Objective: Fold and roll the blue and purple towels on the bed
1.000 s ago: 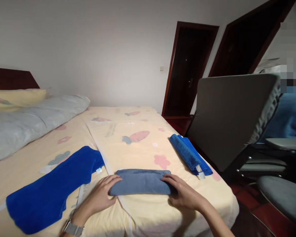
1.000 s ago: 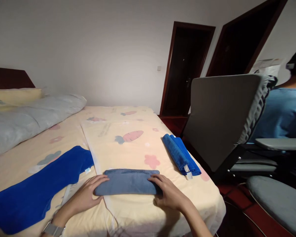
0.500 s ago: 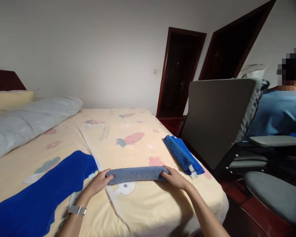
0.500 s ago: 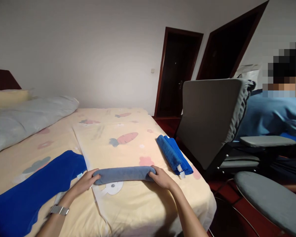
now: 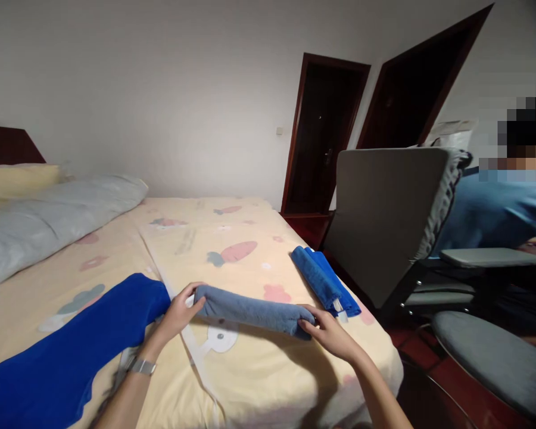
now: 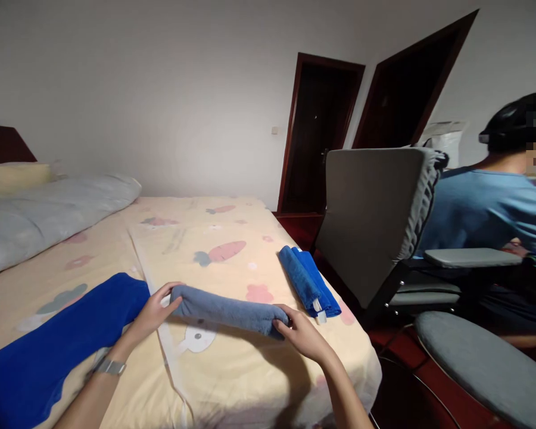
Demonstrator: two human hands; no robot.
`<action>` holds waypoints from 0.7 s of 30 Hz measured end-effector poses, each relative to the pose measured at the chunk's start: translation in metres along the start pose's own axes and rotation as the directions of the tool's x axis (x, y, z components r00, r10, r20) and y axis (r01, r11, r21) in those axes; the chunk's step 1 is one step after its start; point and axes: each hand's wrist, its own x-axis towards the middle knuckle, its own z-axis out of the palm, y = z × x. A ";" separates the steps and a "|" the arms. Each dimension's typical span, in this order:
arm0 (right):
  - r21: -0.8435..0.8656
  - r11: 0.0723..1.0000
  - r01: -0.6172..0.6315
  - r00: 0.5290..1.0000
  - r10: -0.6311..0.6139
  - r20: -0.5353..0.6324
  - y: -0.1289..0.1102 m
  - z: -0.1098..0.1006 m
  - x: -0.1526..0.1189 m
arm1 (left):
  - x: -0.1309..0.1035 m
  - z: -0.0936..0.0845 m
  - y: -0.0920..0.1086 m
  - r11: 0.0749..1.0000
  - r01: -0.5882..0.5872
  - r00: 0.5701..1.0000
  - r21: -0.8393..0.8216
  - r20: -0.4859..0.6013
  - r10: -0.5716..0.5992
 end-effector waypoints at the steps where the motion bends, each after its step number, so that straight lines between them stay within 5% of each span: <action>1: 0.006 1.000 0.009 0.998 -0.009 -0.065 0.002 -0.003 0.001 | 0.021 0.010 0.013 0.999 -0.029 0.997 0.016 -0.067 0.030; 3: -0.005 1.000 -0.015 0.970 0.013 -0.244 0.011 -0.009 0.005 | 0.070 0.039 0.040 0.997 -0.074 0.982 0.028 -0.173 0.078; 5: -0.027 0.994 -0.108 0.881 0.083 -0.467 0.025 -0.015 0.012 | 0.115 0.077 0.069 0.995 -0.094 0.958 0.033 -0.269 0.099; 8: -0.043 0.954 -0.296 0.746 0.203 -0.634 0.048 -0.023 0.023 | 0.136 0.132 0.099 0.989 -0.146 0.952 0.019 -0.269 0.145; 10: -0.096 0.911 -0.401 0.741 0.261 -0.619 0.058 -0.025 0.028 | 0.107 0.155 0.101 0.976 -0.216 0.960 0.009 -0.183 0.214; 12: -0.170 0.860 -0.481 0.744 0.298 -0.598 0.062 -0.024 0.030 | 0.052 0.158 0.087 0.961 -0.277 0.958 0.014 -0.076 0.278; 14: -0.223 0.810 -0.543 0.728 0.321 -0.606 0.059 -0.021 0.029 | -0.011 0.142 0.061 0.941 -0.332 0.942 0.060 0.079 0.327; 16: -0.278 0.764 -0.582 0.717 0.321 -0.619 0.053 -0.017 0.028 | -0.068 0.115 0.031 0.954 -0.276 0.951 0.119 0.176 0.253; 19: -0.466 0.668 -0.581 0.721 0.155 -0.676 0.041 -0.011 0.029 | -0.121 0.074 -0.006 0.977 -0.097 0.995 0.189 -0.009 0.100; 21: -0.594 0.577 -0.561 0.729 0.003 -0.685 0.035 -0.007 0.038 | -0.135 0.057 -0.020 0.978 -0.010 0.982 0.211 -0.182 0.049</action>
